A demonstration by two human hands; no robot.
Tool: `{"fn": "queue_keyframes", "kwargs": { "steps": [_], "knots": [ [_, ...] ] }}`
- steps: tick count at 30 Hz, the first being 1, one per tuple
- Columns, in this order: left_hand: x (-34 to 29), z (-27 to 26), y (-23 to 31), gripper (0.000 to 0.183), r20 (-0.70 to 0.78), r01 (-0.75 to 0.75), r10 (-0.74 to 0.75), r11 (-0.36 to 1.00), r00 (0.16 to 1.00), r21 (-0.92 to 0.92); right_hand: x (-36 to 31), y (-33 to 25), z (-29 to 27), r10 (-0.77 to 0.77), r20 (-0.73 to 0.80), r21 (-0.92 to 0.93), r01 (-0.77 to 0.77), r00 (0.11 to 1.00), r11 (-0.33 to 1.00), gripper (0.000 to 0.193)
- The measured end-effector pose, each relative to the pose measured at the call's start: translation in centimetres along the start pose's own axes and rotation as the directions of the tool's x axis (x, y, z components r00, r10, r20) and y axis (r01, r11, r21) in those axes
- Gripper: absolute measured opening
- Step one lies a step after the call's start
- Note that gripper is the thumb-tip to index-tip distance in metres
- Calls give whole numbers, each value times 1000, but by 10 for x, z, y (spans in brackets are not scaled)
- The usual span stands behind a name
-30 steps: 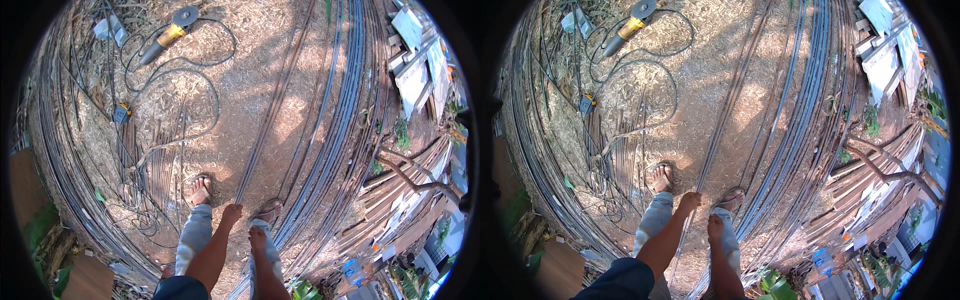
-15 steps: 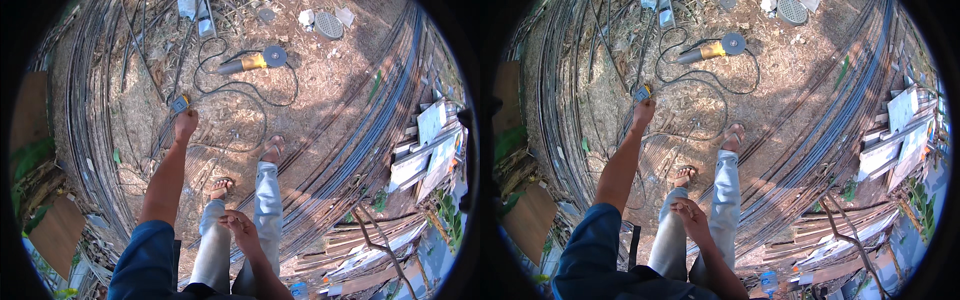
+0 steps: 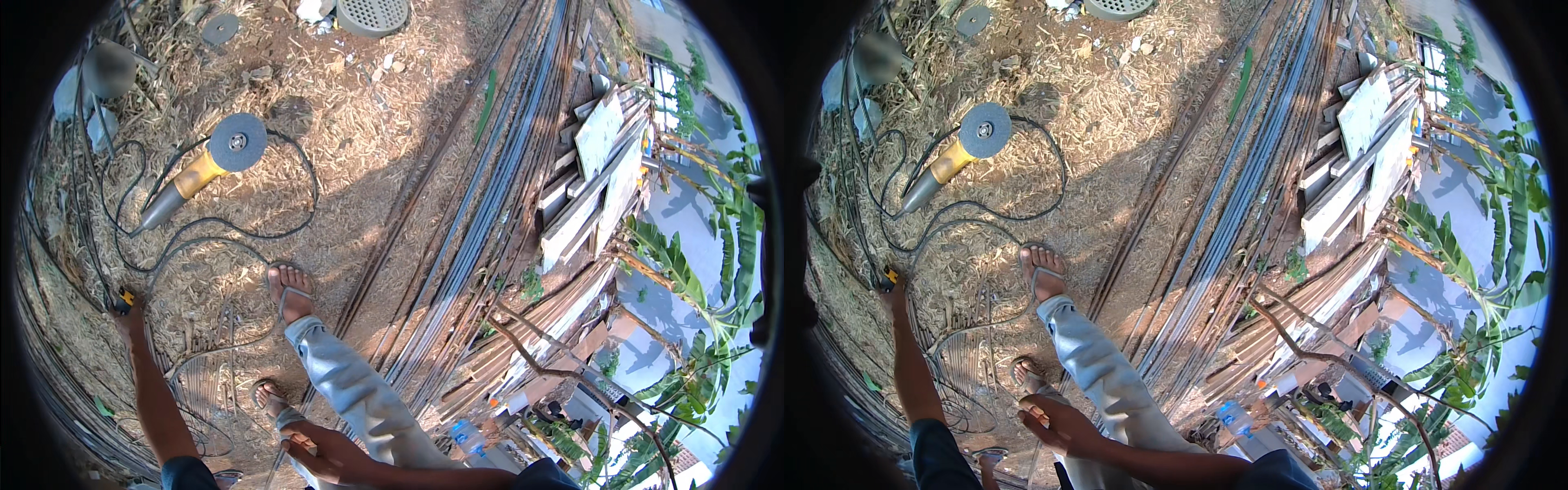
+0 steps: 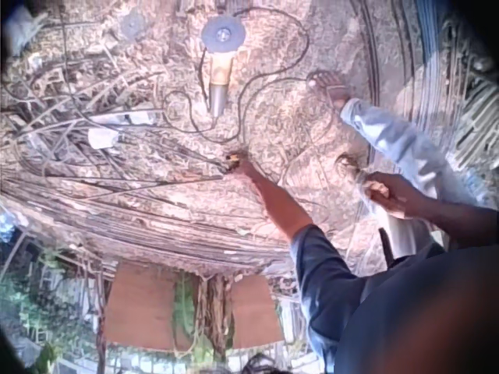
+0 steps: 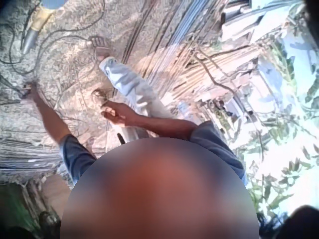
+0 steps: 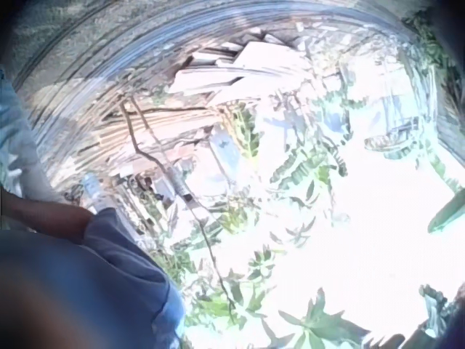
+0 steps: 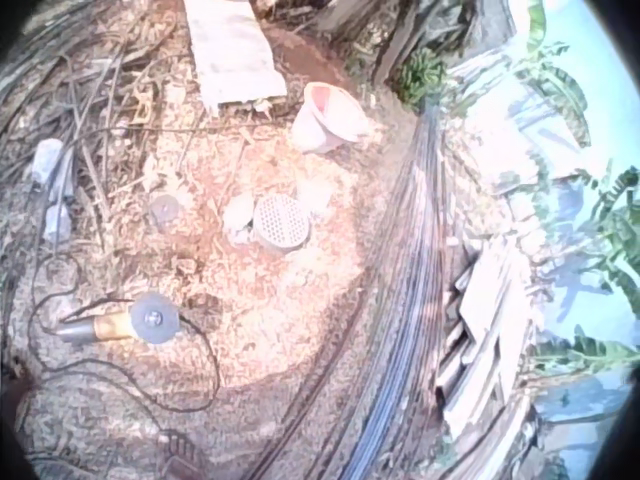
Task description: The person uses two metal bars to pry and straighten long steel rods lying on the ground. After straightening, the person gathers the rods into a bundle and measures them with a tape measure.
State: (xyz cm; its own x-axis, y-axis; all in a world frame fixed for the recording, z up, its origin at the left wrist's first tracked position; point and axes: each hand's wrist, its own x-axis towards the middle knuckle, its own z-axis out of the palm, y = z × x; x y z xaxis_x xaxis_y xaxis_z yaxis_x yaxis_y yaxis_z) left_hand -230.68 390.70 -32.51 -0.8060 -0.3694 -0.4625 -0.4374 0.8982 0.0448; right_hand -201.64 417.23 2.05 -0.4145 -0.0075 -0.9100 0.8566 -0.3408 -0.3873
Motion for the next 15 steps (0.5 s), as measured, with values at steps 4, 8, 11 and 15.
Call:
{"fn": "queue_keyframes", "kwargs": {
  "steps": [4, 8, 11, 15],
  "knots": [
    [-77, -16, 52, 88, -337, -220, 139, 951, 931, -218, 10, 1, 1, 84, -1, 2, -84, 996, 996, 33],
    [-190, -71, 114, 66, 9, -121, 217, 578, 976, -807, 23, 19, 5, 185, -48, 423, -147, 982, 894, 44],
    [-288, -127, 120, 51, 633, 458, 421, 447, 650, -768, 9, 16, -6, 364, -133, 611, -213, 922, 762, 64],
    [-404, -182, 88, 39, 915, 547, 403, 771, -23, -326, -57, -21, -46, 168, 177, 789, -242, 970, 565, 61]
  ]
}}
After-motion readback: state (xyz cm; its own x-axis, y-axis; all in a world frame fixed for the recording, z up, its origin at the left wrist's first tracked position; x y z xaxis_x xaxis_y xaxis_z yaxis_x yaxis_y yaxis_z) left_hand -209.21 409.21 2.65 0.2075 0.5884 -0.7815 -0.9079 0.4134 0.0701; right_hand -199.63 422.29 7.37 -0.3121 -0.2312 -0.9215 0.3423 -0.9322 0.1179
